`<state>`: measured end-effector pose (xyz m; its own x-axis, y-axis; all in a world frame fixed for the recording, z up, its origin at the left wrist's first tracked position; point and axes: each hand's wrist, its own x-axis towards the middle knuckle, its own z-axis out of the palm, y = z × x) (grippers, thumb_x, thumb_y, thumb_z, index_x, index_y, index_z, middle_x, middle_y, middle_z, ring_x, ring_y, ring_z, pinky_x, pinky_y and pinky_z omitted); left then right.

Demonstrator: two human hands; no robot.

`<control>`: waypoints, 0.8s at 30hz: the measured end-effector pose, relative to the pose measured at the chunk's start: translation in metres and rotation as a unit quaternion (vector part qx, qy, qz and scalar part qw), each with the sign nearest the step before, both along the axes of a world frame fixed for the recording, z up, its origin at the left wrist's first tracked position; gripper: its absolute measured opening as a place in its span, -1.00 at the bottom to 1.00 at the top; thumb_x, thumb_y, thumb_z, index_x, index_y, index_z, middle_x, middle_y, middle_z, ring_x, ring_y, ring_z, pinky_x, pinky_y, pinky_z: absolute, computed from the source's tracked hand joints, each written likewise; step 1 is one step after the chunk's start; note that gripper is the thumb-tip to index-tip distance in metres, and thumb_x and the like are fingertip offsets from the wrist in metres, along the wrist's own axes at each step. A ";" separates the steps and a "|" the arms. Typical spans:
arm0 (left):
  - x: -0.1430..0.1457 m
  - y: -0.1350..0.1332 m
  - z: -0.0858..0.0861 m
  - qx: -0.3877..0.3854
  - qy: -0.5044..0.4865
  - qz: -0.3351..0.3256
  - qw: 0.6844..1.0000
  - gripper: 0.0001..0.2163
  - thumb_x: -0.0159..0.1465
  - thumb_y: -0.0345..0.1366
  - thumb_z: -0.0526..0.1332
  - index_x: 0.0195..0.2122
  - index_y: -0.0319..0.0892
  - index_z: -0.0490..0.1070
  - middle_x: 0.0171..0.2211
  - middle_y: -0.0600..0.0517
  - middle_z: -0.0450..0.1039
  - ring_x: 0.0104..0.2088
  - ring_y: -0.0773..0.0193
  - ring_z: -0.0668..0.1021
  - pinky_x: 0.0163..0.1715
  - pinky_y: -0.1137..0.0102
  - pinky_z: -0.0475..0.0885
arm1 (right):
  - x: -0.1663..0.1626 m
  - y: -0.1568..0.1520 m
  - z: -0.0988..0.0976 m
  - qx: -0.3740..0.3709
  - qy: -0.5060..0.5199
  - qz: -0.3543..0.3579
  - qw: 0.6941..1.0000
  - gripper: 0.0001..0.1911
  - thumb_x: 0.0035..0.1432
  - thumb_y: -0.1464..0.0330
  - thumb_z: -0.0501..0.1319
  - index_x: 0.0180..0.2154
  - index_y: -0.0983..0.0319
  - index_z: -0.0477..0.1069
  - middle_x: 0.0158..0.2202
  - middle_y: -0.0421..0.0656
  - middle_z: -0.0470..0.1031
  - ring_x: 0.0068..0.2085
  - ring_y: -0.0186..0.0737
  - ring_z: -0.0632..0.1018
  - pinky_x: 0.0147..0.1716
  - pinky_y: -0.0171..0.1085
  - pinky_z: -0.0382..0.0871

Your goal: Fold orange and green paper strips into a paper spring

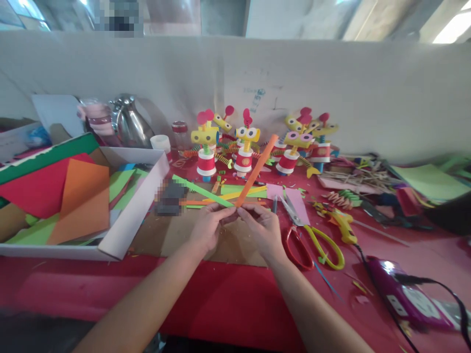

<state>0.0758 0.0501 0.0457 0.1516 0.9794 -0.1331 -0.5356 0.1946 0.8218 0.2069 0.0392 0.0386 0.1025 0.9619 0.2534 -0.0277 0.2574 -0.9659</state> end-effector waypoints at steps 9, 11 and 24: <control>0.002 0.003 -0.009 -0.013 0.042 0.034 0.998 -0.82 -0.13 -0.35 0.47 -0.50 -0.26 0.56 -0.52 0.01 0.53 -0.44 0.31 0.52 -0.29 0.35 0.40 | 0.003 0.000 -0.004 -0.017 -0.045 -0.013 0.999 -0.87 0.06 0.28 0.29 -0.37 0.20 0.57 -0.40 -0.16 0.58 -0.35 -0.20 0.54 -0.29 -0.22 0.38; 0.000 0.004 -0.011 -0.023 0.050 0.057 0.997 -0.83 -0.14 -0.34 0.47 -0.53 -0.25 0.54 -0.54 0.02 0.52 -0.46 0.32 0.50 -0.32 0.36 0.39 | 0.003 0.001 -0.005 -0.027 -0.018 -0.005 0.999 -0.84 0.08 0.26 0.28 -0.39 0.21 0.55 -0.46 -0.18 0.55 -0.40 -0.25 0.51 -0.33 -0.24 0.38; 0.005 0.000 -0.007 0.091 0.170 0.030 0.981 -0.84 -0.06 -0.31 0.42 -0.42 -0.19 0.57 -0.47 0.00 0.54 -0.40 0.22 0.51 -0.25 0.31 0.38 | 0.004 0.003 -0.002 -0.073 0.044 0.023 0.996 -0.87 -0.07 0.27 0.41 -0.52 0.19 0.57 -0.52 -0.20 0.54 -0.38 -0.20 0.53 -0.34 -0.24 0.39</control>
<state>0.0810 0.0499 0.0391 0.0699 0.9975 0.0111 -0.2316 0.0054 0.9728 0.2110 0.0422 0.0369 0.0733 0.9920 0.1032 -0.1233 0.1117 -0.9861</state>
